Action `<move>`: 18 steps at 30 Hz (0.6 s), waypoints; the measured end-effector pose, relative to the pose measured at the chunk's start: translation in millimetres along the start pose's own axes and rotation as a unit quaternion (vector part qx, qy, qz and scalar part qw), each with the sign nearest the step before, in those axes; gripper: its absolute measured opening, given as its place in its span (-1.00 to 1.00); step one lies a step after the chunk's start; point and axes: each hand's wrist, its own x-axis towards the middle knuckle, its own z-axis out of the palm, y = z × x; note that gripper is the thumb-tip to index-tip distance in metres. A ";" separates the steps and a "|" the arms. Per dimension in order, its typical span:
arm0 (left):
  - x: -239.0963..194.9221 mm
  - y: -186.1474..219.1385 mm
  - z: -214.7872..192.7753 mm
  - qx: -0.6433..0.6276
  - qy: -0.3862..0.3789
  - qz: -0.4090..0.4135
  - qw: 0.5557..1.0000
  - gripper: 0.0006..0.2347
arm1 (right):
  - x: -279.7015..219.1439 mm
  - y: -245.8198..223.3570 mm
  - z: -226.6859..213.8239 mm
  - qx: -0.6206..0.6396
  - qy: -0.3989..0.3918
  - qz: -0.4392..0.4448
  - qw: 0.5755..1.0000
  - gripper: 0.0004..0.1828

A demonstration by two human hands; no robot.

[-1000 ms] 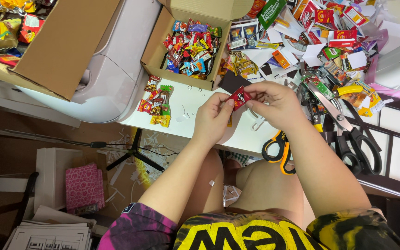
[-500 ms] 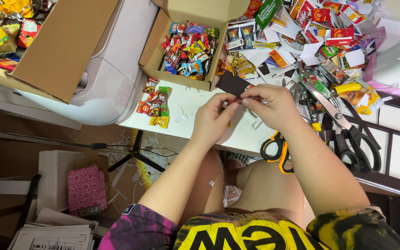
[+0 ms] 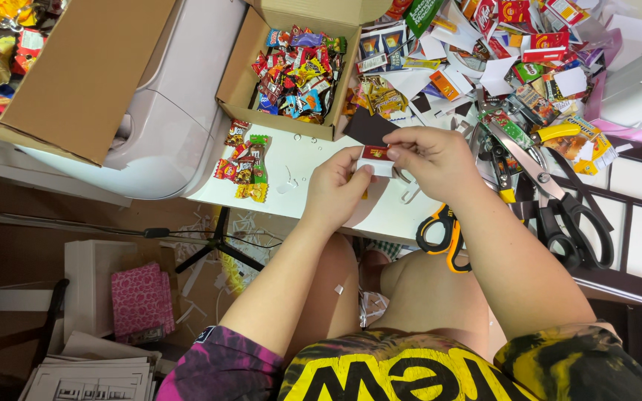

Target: The person assembles small candy packages by folding printed wrappers around candies, securing them with clear tape, and trimming excess tape with scissors. They handle multiple candies and wrappers, repeatedly applying tape and cutting it to size.

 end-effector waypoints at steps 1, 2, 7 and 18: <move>0.6 -1.8 -0.5 0.000 0.000 0.000 1.000 -0.81 | -1.0 -0.6 -0.3 0.000 0.000 0.000 1.000 -0.82; 1.1 -3.6 -1.0 0.004 -0.005 0.002 1.000 -0.81 | -2.1 -1.3 -0.5 0.006 0.001 0.009 1.000 -0.84; 0.1 -3.7 -1.7 -0.019 -0.012 0.008 1.000 -0.84 | 4.5 -6.6 -1.7 -0.027 -0.011 -0.023 0.999 -0.84; 2.8 -6.0 -2.0 0.007 0.005 0.027 1.000 -0.83 | 4.4 -19.4 1.1 -0.139 -0.020 -0.118 0.983 -0.60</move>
